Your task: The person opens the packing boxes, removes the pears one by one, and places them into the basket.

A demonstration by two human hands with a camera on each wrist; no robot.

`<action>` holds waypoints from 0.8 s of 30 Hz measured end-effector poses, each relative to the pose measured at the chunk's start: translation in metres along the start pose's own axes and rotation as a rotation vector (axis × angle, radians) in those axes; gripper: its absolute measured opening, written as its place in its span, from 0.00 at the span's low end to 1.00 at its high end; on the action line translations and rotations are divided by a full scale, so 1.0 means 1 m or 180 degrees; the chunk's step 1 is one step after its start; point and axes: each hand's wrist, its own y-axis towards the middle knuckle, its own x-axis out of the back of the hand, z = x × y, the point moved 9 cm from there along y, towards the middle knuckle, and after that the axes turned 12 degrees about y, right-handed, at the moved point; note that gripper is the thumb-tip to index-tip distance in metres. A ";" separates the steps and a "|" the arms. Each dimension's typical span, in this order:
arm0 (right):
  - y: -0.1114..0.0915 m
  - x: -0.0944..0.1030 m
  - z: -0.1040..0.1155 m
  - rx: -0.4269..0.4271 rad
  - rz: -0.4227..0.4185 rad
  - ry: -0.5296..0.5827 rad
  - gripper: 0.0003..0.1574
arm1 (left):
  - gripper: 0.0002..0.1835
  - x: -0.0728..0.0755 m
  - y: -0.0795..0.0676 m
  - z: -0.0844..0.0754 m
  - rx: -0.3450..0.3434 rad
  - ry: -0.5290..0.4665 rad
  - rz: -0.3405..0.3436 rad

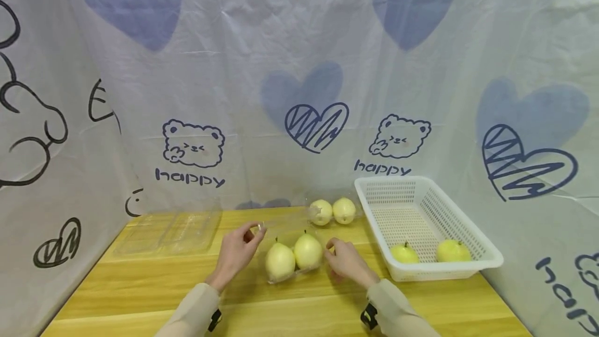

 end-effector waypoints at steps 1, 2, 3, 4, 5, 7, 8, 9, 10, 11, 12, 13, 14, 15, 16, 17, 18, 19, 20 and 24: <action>0.000 0.000 0.000 0.0005 0.0003 0.0010 0.23 | 0.18 0.001 0.002 0.003 0.0077 -0.0056 -0.0013; 0.000 0.000 0.000 0.0004 0.0012 0.0021 0.22 | 0.17 0.001 0.005 0.005 0.0130 -0.0097 -0.0032; 0.000 -0.001 -0.001 0.0001 0.0019 0.0034 0.22 | 0.17 0.002 0.007 0.008 0.0191 -0.0149 -0.0040; 0.000 -0.001 -0.002 -0.0002 0.0030 0.0051 0.22 | 0.17 0.001 0.008 0.011 0.0245 -0.0196 -0.0050; 0.000 -0.001 -0.002 0.0001 0.0034 0.0065 0.23 | 0.17 0.001 0.010 0.014 0.0294 -0.0235 -0.0054; 0.000 -0.001 -0.002 -0.0006 0.0051 0.0092 0.23 | 0.17 -0.001 0.011 0.019 0.0380 -0.0293 -0.0067; 0.000 -0.001 -0.002 -0.0005 0.0057 0.0094 0.23 | 0.17 -0.001 0.012 0.021 0.0399 -0.0295 -0.0085; 0.001 -0.001 -0.002 -0.0002 0.0058 0.0089 0.23 | 0.17 -0.002 0.012 0.023 0.0422 -0.0280 -0.0083; 0.001 -0.001 -0.001 0.0018 0.0062 0.0082 0.23 | 0.17 -0.004 0.012 0.025 0.0439 -0.0244 -0.0068; 0.001 -0.001 -0.001 0.0021 0.0060 0.0077 0.23 | 0.16 -0.006 0.012 0.027 0.0453 -0.0201 -0.0043; 0.001 -0.001 -0.001 0.0026 0.0058 0.0069 0.23 | 0.16 -0.007 0.013 0.028 0.0464 -0.0160 -0.0015; 0.001 -0.001 0.000 0.0028 0.0056 0.0061 0.23 | 0.16 -0.009 0.013 0.029 0.0478 -0.0129 0.0025; 0.001 -0.001 0.000 0.0034 0.0056 0.0057 0.23 | 0.16 -0.012 0.013 0.031 0.0505 -0.0103 0.0081; 0.001 -0.001 0.000 0.0045 0.0057 0.0045 0.22 | 0.15 -0.014 0.012 0.033 0.0536 -0.0069 0.0126; 0.001 -0.001 0.000 0.0053 0.0060 0.0033 0.22 | 0.15 -0.017 0.012 0.036 0.0572 -0.0045 0.0163; 0.001 0.000 0.000 0.0043 0.0059 0.0022 0.22 | 0.14 -0.018 0.012 0.038 0.0608 -0.0030 0.0191; 0.001 -0.001 0.000 0.0050 0.0063 0.0000 0.22 | 0.14 -0.020 0.011 0.040 0.0650 -0.0025 0.0222; 0.001 -0.001 0.000 0.0054 0.0068 -0.0013 0.22 | 0.14 -0.021 0.011 0.042 0.0696 -0.0019 0.0260; 0.001 -0.001 0.000 0.0059 0.0072 -0.0030 0.22 | 0.14 -0.023 0.010 0.044 0.0749 -0.0004 0.0297; 0.001 -0.002 0.002 0.0107 0.0114 -0.0077 0.22 | 0.16 -0.029 0.007 0.051 0.0980 -0.0038 0.0538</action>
